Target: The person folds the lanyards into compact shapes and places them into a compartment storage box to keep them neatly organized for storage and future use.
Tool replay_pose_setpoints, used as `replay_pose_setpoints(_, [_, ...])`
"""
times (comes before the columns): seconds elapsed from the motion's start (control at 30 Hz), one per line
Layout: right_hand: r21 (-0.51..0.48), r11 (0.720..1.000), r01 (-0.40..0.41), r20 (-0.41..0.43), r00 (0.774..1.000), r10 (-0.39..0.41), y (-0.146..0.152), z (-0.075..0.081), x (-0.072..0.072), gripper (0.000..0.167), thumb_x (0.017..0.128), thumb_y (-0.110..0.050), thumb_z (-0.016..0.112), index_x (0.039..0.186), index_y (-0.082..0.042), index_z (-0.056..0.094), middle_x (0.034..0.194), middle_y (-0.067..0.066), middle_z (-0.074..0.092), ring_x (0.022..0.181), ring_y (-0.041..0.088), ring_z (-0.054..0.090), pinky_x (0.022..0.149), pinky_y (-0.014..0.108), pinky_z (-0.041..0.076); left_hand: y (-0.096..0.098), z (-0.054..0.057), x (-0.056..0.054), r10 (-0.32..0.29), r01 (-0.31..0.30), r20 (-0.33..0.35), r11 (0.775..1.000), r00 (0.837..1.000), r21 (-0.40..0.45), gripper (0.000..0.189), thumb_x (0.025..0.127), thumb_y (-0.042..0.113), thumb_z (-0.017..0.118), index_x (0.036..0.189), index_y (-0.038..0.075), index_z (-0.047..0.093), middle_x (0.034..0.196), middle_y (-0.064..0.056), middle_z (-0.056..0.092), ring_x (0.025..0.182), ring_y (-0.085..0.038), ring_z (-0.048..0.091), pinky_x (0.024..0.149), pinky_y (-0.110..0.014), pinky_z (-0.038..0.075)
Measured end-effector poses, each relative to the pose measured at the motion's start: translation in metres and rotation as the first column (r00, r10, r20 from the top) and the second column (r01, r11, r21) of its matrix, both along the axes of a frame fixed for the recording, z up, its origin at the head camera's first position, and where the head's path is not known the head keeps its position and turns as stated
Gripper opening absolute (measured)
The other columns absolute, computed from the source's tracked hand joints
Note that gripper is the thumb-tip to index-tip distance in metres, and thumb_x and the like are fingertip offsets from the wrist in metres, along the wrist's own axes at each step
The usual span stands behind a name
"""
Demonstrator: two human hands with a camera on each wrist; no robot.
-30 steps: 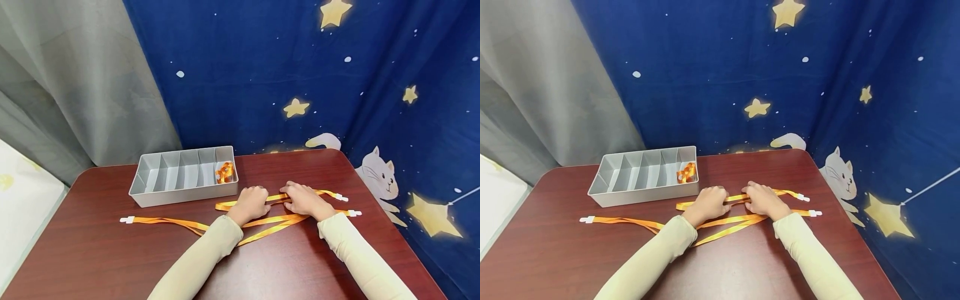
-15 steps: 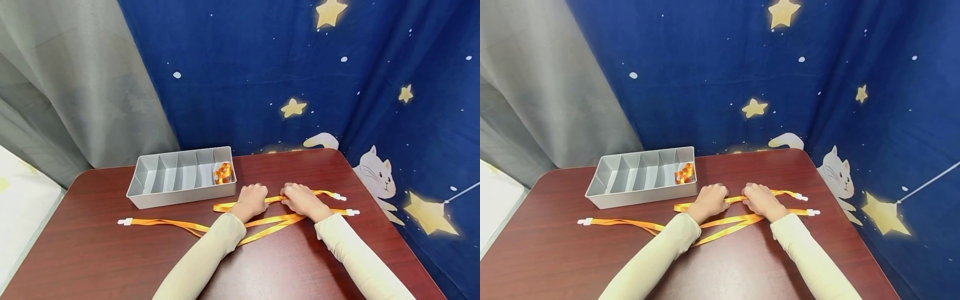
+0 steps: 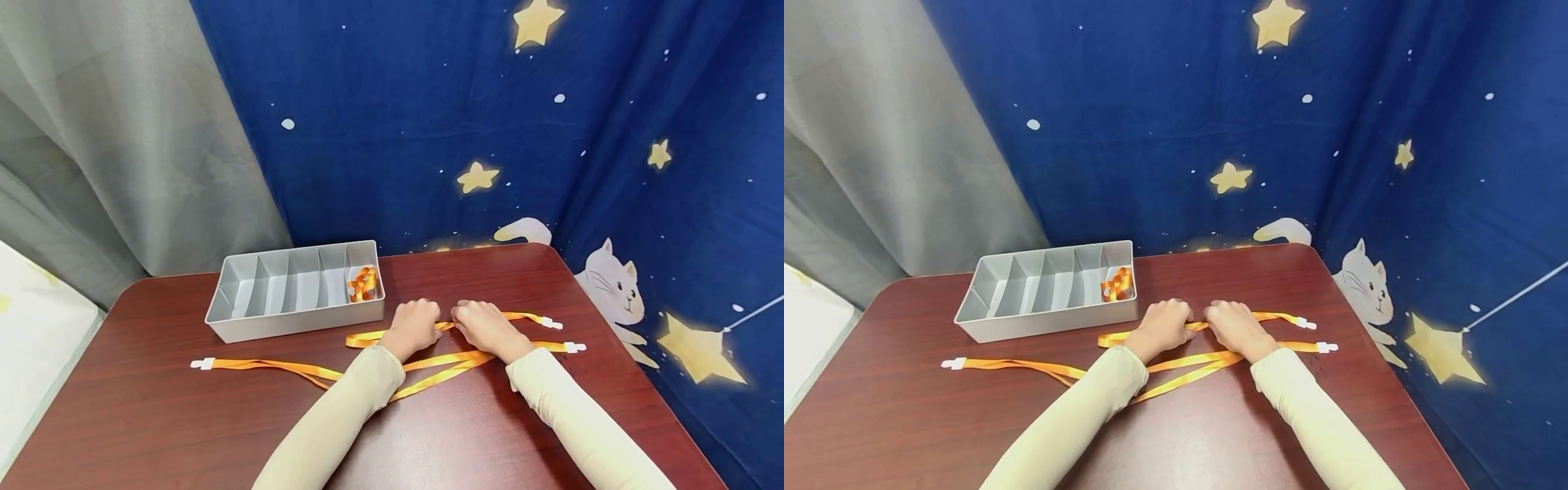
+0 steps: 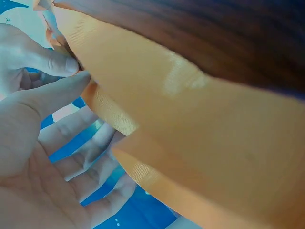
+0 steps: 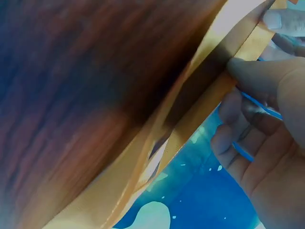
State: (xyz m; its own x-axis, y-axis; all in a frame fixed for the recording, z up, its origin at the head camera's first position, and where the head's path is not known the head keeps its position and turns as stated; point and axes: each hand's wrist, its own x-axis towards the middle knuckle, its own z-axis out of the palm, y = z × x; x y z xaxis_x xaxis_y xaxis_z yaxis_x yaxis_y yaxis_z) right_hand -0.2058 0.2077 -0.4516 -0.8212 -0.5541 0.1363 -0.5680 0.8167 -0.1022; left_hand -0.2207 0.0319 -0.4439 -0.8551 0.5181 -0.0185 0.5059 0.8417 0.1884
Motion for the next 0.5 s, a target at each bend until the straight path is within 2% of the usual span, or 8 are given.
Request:
replay_pose_setpoints(0.13, [-0.022,1.000,0.015,0.034,0.999,-0.014,-0.0013,0.0017,0.0009,0.019,0.089,-0.009,0.073,0.077,-0.014,0.059,0.067,-0.004,0.049,0.060,0.016,0.052,0.055,0.031,0.045,-0.0008,-0.0009,-0.0011,-0.002,0.001,0.028,0.999,1.000,0.047,0.035,0.086,0.033,0.076,0.059,0.019,0.058,0.063,0.004,0.054,0.071,-0.020,0.063,0.063,-0.039,0.052])
replay_pose_setpoints(0.3, [-0.070,0.997,0.030,0.076,0.997,-0.025,-0.0002,0.0064,0.0007,0.023,0.090,-0.010,0.072,0.077,-0.017,0.055,0.062,-0.008,0.044,0.054,0.011,0.044,0.053,0.027,0.039,-0.0050,0.0018,-0.0039,-0.005,-0.007,0.104,0.992,0.995,0.122,0.021,0.088,0.030,0.076,0.069,0.021,0.070,0.069,0.007,0.062,0.071,-0.016,0.062,0.066,-0.037,0.052])
replay_pose_setpoints(0.4, [-0.108,0.994,0.014,0.070,0.997,-0.006,0.0016,0.0071,0.0009,0.018,0.089,-0.010,0.074,0.083,-0.015,0.057,0.066,-0.008,0.047,0.057,0.012,0.047,0.054,0.027,0.041,-0.0069,0.0029,-0.0055,-0.013,-0.010,0.135,0.986,0.991,0.169,0.018,0.088,0.027,0.076,0.072,0.022,0.071,0.070,0.009,0.063,0.070,-0.014,0.060,0.067,-0.036,0.051])
replay_pose_setpoints(0.5, [-0.145,0.989,0.012,0.039,0.999,-0.006,0.0035,0.0063,0.0011,0.017,0.087,-0.010,0.076,0.094,-0.013,0.062,0.075,-0.006,0.054,0.063,0.013,0.052,0.058,0.028,0.046,-0.0083,0.0049,-0.0066,-0.021,-0.004,0.121,0.979,0.992,0.203,0.020,0.089,0.025,0.075,0.071,0.022,0.067,0.069,0.011,0.060,0.068,-0.012,0.059,0.066,-0.034,0.051])
